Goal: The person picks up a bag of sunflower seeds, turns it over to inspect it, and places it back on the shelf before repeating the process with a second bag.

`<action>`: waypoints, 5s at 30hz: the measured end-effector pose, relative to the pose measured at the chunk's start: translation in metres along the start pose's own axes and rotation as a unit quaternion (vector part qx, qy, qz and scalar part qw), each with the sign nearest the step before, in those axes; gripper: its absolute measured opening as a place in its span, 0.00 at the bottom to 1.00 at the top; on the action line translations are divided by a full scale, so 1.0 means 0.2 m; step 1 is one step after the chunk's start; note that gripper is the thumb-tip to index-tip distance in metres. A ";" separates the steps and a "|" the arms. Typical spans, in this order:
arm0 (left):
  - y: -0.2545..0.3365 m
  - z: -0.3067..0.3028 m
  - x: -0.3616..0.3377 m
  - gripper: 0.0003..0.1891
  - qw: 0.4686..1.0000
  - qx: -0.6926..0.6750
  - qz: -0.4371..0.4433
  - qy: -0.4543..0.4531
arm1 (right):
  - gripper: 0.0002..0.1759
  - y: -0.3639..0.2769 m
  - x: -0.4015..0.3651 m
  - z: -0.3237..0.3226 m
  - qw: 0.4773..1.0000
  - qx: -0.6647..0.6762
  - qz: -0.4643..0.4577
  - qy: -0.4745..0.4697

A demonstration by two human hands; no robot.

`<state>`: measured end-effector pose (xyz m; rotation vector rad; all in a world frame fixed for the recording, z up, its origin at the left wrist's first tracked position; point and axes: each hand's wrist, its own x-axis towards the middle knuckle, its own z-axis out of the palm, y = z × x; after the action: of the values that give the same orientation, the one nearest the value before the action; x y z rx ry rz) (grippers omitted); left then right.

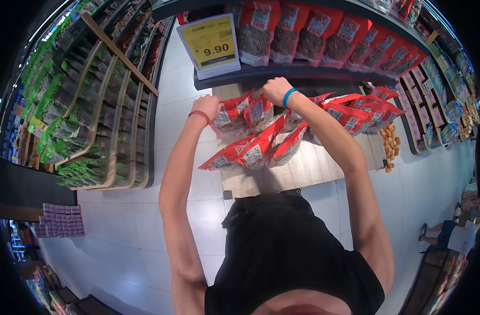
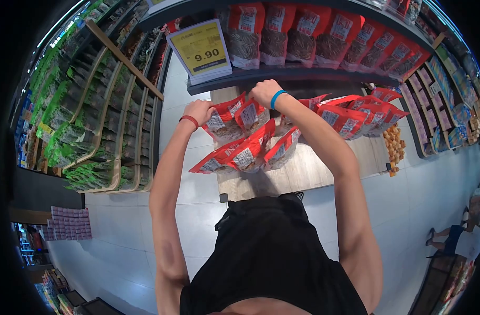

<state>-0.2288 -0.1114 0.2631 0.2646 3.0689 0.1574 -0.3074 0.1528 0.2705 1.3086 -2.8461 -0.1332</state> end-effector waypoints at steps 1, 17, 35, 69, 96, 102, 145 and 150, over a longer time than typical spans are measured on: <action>0.00 0.00 0.00 0.13 1.000 0.006 -0.004 -0.005 | 0.14 0.00 0.00 0.01 1.000 -0.002 0.003 0.005; 0.02 0.04 -0.06 0.19 0.995 -0.098 0.011 0.003 | 0.16 0.00 -0.05 -0.03 0.999 -0.013 -0.009 -0.031; 0.11 -0.12 -1.04 0.11 0.829 -0.290 -0.142 0.457 | 0.25 0.41 -0.53 -0.11 0.998 -0.015 0.046 0.030; 1.09 1.43 -1.81 0.11 0.524 -0.660 -0.517 0.151 | 0.08 0.63 -0.27 0.01 0.984 -0.093 -0.120 -0.090; 1.13 1.51 -1.76 0.13 0.535 -0.652 -0.525 0.117 | 0.17 0.65 -0.33 0.02 0.986 -0.060 -0.113 -0.103; 1.16 1.50 -1.77 0.13 0.510 -0.652 -0.548 0.119 | 0.21 0.64 -0.44 -0.08 0.990 -0.050 -0.130 -0.031; 1.42 1.70 -1.41 0.10 0.505 -0.655 -0.562 -0.008 | 0.18 0.68 -1.47 -0.11 0.947 0.166 0.057 0.269; 1.41 1.69 -1.32 0.10 0.572 -0.652 -0.498 0.020 | 0.19 0.70 -1.35 -0.14 0.958 0.120 0.099 0.242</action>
<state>0.1001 0.1510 -0.0304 -1.3944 1.7337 1.9908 -0.2365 0.4472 0.3174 0.9080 -2.5889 0.4799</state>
